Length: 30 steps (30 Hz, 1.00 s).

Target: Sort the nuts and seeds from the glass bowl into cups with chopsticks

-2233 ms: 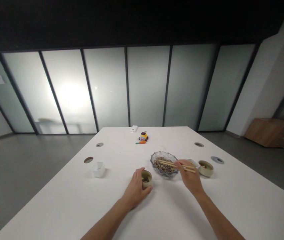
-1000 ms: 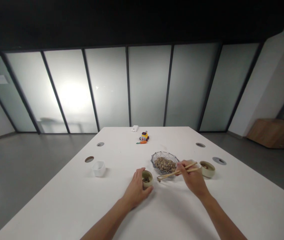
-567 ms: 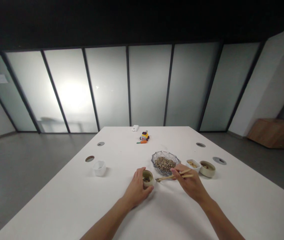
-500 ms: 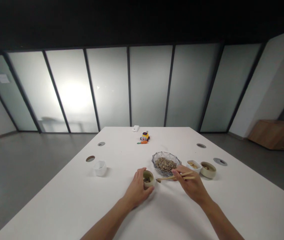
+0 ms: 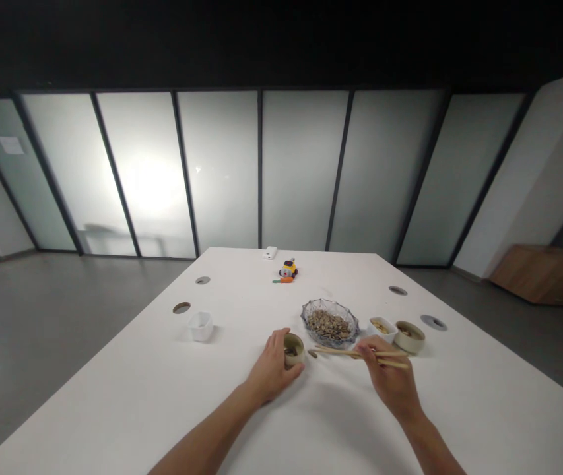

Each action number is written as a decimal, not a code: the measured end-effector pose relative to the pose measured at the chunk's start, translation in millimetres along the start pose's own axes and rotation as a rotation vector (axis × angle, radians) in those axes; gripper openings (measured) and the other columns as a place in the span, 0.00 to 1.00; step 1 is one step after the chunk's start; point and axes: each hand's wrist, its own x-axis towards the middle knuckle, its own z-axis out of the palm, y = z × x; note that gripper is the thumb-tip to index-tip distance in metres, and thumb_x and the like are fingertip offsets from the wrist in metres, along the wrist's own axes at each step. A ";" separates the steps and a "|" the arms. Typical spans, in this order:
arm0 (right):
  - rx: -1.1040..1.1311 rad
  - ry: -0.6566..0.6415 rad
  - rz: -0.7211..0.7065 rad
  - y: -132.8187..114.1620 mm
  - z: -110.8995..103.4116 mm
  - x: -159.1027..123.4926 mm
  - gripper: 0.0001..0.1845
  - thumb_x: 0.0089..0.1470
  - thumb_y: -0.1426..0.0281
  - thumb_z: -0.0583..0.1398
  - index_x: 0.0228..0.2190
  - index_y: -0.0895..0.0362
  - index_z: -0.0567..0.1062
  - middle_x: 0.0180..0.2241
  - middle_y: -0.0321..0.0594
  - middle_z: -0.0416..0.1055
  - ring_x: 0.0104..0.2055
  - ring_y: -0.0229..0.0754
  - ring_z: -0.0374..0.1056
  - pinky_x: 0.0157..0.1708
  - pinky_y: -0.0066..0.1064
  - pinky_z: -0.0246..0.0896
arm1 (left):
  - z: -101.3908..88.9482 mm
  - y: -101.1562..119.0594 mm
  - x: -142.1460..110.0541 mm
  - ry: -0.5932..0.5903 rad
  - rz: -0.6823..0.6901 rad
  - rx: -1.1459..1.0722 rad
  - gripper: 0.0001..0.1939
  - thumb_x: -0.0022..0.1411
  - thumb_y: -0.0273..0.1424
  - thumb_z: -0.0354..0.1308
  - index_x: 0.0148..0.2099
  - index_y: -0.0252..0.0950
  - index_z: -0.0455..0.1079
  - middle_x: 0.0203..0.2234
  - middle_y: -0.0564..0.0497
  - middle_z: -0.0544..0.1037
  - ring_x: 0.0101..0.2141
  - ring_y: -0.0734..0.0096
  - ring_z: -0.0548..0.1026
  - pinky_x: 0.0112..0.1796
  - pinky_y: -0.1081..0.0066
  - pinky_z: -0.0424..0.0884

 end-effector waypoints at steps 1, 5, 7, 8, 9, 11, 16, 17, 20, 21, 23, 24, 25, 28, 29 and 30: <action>0.000 -0.019 0.001 -1.3 0.5 -2.4 0.26 0.66 0.48 0.56 0.25 0.52 0.77 0.25 0.40 0.76 0.27 0.45 0.73 0.28 0.34 0.68 | 0.2 -0.1 0.1 0.004 0.000 0.001 0.37 0.58 0.31 0.65 0.67 0.38 0.57 0.61 0.38 0.68 0.62 0.51 0.67 0.66 0.50 0.61; 0.022 -0.088 -0.006 -8.2 -0.6 -19.2 0.22 0.67 0.53 0.58 0.27 0.52 0.77 0.26 0.39 0.75 0.27 0.43 0.71 0.28 0.32 0.67 | -0.5 1.4 0.3 0.000 -0.009 0.009 0.37 0.58 0.32 0.65 0.67 0.36 0.57 0.61 0.38 0.67 0.62 0.52 0.67 0.66 0.51 0.61; 0.042 -0.109 -0.014 -12.5 -2.3 -29.5 0.19 0.67 0.56 0.59 0.28 0.52 0.77 0.27 0.39 0.75 0.29 0.43 0.71 0.30 0.31 0.68 | -1.7 2.8 0.2 -0.005 -0.013 0.007 0.37 0.59 0.32 0.65 0.67 0.35 0.57 0.61 0.38 0.67 0.62 0.52 0.67 0.66 0.52 0.61; 0.053 -0.115 -0.017 -14.6 -3.1 -34.3 0.17 0.68 0.58 0.59 0.29 0.52 0.77 0.29 0.40 0.75 0.30 0.43 0.72 0.31 0.32 0.68 | -2.4 3.4 0.1 -0.009 -0.009 0.004 0.36 0.60 0.33 0.64 0.67 0.36 0.57 0.61 0.38 0.67 0.62 0.53 0.67 0.66 0.53 0.61; 0.063 -0.116 -0.018 -16.5 -3.7 -38.5 0.16 0.68 0.59 0.59 0.30 0.52 0.77 0.30 0.40 0.76 0.31 0.43 0.73 0.33 0.32 0.69 | -2.9 3.9 0.0 -0.008 -0.005 0.002 0.36 0.60 0.33 0.64 0.67 0.36 0.57 0.61 0.38 0.67 0.62 0.53 0.67 0.66 0.52 0.61; 0.080 -0.113 -0.016 -19.1 -3.9 -44.6 0.15 0.68 0.61 0.59 0.30 0.52 0.78 0.32 0.41 0.76 0.33 0.44 0.74 0.34 0.32 0.70 | -3.6 4.3 -0.2 -0.010 0.000 0.001 0.36 0.60 0.33 0.64 0.67 0.35 0.57 0.61 0.38 0.67 0.62 0.53 0.67 0.66 0.52 0.61; 0.095 -0.093 0.019 -19.5 -1.2 -47.9 0.14 0.67 0.61 0.60 0.31 0.52 0.79 0.32 0.42 0.77 0.34 0.44 0.74 0.35 0.33 0.70 | -2.9 2.1 -0.1 -0.002 0.012 -0.001 0.37 0.60 0.33 0.65 0.68 0.36 0.56 0.61 0.38 0.67 0.62 0.52 0.67 0.66 0.51 0.62; 0.097 -0.089 0.024 -19.1 -0.6 -47.5 0.14 0.67 0.60 0.61 0.31 0.52 0.79 0.32 0.42 0.77 0.34 0.44 0.74 0.35 0.33 0.71 | -2.7 1.6 0.1 0.002 0.014 -0.003 0.37 0.60 0.33 0.65 0.67 0.37 0.56 0.61 0.39 0.67 0.62 0.52 0.67 0.66 0.51 0.62; 0.113 -0.054 0.023 -18.5 1.5 -46.9 0.14 0.67 0.59 0.60 0.32 0.52 0.80 0.33 0.43 0.78 0.35 0.45 0.75 0.35 0.34 0.72 | -2.5 0.8 0.6 0.001 0.014 -0.001 0.37 0.59 0.33 0.66 0.67 0.37 0.56 0.61 0.39 0.67 0.62 0.52 0.67 0.66 0.50 0.61; 0.121 -0.041 0.024 -18.5 2.5 -47.2 0.14 0.67 0.59 0.61 0.32 0.52 0.80 0.33 0.43 0.78 0.35 0.46 0.75 0.36 0.34 0.72 | -2.5 0.9 0.6 -0.001 0.013 0.002 0.37 0.59 0.33 0.66 0.67 0.37 0.56 0.61 0.39 0.67 0.62 0.52 0.66 0.66 0.50 0.61; 0.137 -0.040 0.032 -19.0 5.2 -48.5 0.14 0.66 0.58 0.61 0.34 0.52 0.80 0.34 0.44 0.79 0.36 0.47 0.76 0.36 0.35 0.73 | -2.4 1.6 0.5 0.002 0.015 0.000 0.37 0.59 0.33 0.66 0.68 0.37 0.56 0.61 0.39 0.67 0.63 0.52 0.66 0.66 0.51 0.61; 0.144 -0.057 0.037 -19.4 6.8 -49.5 0.14 0.66 0.58 0.61 0.34 0.52 0.81 0.35 0.45 0.79 0.37 0.47 0.76 0.36 0.36 0.73 | -2.3 2.0 0.3 0.005 0.015 -0.001 0.37 0.59 0.33 0.66 0.68 0.38 0.56 0.61 0.40 0.67 0.63 0.52 0.66 0.66 0.51 0.62; 0.150 -0.082 0.039 -19.9 8.5 -50.6 0.13 0.66 0.58 0.61 0.35 0.52 0.81 0.35 0.45 0.79 0.37 0.47 0.76 0.36 0.36 0.74 | -2.1 2.5 0.1 0.010 0.013 -0.002 0.37 0.59 0.33 0.65 0.68 0.38 0.56 0.61 0.40 0.67 0.63 0.52 0.66 0.65 0.51 0.62; 0.156 -0.153 0.025 -21.6 12.5 -53.4 0.13 0.66 0.59 0.61 0.35 0.52 0.81 0.36 0.44 0.79 0.38 0.47 0.76 0.37 0.35 0.73 | -1.3 3.6 -0.2 0.041 -0.008 0.007 0.37 0.59 0.32 0.65 0.68 0.38 0.56 0.60 0.41 0.67 0.62 0.52 0.67 0.65 0.52 0.62; 0.154 -0.168 0.019 -22.3 13.2 -54.0 0.13 0.67 0.60 0.61 0.34 0.52 0.80 0.36 0.44 0.78 0.38 0.47 0.76 0.38 0.35 0.73 | -1.2 3.8 -0.1 0.058 -0.019 0.010 0.37 0.60 0.32 0.64 0.68 0.38 0.56 0.60 0.41 0.68 0.62 0.52 0.67 0.65 0.52 0.62; 0.151 -0.177 0.014 -22.9 13.6 -54.2 0.13 0.67 0.60 0.60 0.34 0.52 0.80 0.36 0.43 0.78 0.38 0.46 0.76 0.39 0.35 0.73 | -1.1 3.9 0.2 0.074 -0.031 0.010 0.36 0.60 0.32 0.64 0.68 0.37 0.56 0.60 0.40 0.68 0.62 0.52 0.67 0.65 0.52 0.62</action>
